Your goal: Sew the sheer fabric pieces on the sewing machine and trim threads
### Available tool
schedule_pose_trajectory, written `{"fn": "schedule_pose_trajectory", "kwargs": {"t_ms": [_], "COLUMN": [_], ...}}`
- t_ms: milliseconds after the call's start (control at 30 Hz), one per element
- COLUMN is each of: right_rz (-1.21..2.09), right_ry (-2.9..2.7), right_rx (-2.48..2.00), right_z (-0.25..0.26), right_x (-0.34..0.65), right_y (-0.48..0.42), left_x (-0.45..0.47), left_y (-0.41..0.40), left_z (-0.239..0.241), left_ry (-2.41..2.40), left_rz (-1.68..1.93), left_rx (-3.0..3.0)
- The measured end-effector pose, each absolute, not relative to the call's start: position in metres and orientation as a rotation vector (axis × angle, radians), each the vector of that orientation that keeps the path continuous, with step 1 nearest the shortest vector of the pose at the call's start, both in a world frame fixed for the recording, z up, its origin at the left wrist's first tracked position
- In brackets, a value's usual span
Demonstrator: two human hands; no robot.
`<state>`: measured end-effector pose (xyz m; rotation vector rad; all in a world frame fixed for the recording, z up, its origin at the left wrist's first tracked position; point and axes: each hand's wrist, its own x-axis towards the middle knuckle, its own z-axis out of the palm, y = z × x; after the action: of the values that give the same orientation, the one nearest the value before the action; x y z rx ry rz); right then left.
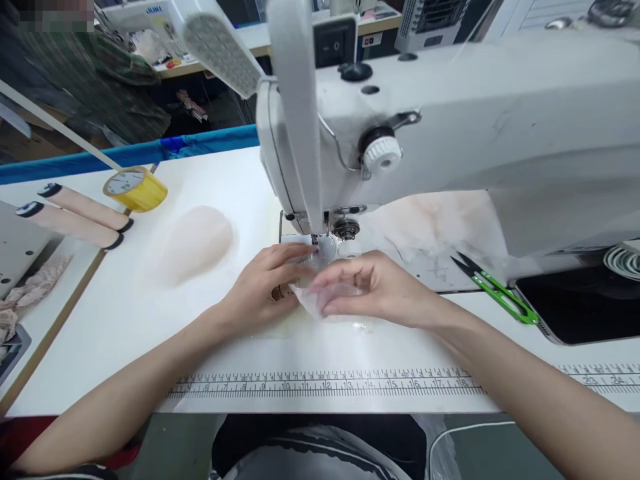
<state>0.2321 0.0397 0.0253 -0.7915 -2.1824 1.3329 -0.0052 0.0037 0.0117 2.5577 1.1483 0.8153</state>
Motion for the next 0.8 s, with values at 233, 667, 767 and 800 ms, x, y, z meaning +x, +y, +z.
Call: {"fn": "schedule_pose_trajectory", "kwargs": {"t_ms": [233,667,767,800], "right_rz": [1.624,1.674,1.696,1.677], "right_ry": [-1.978,-2.117,-2.094,-2.095], "right_rx": [-0.807,-0.333,-0.426,-0.486], "right_z": [0.038,0.073,0.074,0.074], "right_x": [0.221,0.177,0.164,0.16], "right_y": [0.037,0.006,0.003,0.003], "left_x": [-0.025,-0.051,-0.067,-0.073], "left_y": [-0.011,-0.051,-0.046,-0.047], "left_z": [0.065,0.082,0.06,0.055], "left_ry": [1.061,1.033,0.78,0.755], "left_rz": [0.893,0.873,0.579,0.556], "left_rx": [2.015,1.773,1.444,1.329]}}
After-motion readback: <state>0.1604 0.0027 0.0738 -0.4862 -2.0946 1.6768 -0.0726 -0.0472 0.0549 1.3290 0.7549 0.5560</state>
